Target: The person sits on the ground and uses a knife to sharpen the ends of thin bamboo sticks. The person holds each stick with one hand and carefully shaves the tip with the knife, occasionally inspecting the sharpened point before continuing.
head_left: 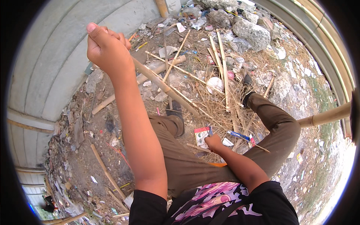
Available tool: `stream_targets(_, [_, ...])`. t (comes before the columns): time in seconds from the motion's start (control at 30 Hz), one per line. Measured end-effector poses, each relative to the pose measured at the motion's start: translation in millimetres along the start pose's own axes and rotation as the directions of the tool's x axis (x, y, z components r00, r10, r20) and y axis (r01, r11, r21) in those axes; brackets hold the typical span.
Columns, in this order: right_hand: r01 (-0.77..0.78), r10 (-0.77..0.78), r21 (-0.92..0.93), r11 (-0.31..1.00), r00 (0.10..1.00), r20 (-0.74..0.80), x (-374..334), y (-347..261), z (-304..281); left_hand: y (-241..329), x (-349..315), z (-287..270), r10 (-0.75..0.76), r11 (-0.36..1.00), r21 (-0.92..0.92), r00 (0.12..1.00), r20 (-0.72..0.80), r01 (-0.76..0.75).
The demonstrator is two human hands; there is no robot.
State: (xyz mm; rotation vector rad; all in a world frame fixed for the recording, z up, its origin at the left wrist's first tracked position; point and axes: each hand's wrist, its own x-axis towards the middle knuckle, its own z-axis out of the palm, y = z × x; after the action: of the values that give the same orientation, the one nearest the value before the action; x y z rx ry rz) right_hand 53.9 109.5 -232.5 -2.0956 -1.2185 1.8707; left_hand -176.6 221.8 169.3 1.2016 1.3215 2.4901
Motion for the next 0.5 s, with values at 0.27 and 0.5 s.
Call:
stream_targets(0.27, [0.662, -0.594, 0.293, 0.690, 0.749, -0.293, -12.8, -70.0, -6.9, -5.8, -1.2, 0.5, 0.043, 0.999, 0.012, 0.999, 0.003, -0.043])
stream_targets(0.5, [0.021, -0.021, 0.033, 0.999, 1.000, -0.022, 33.5, 9.7, 11.8, -4.0, 2.9, 0.8, 0.004, 0.999, 0.034, 1.000, -0.017, -0.003])
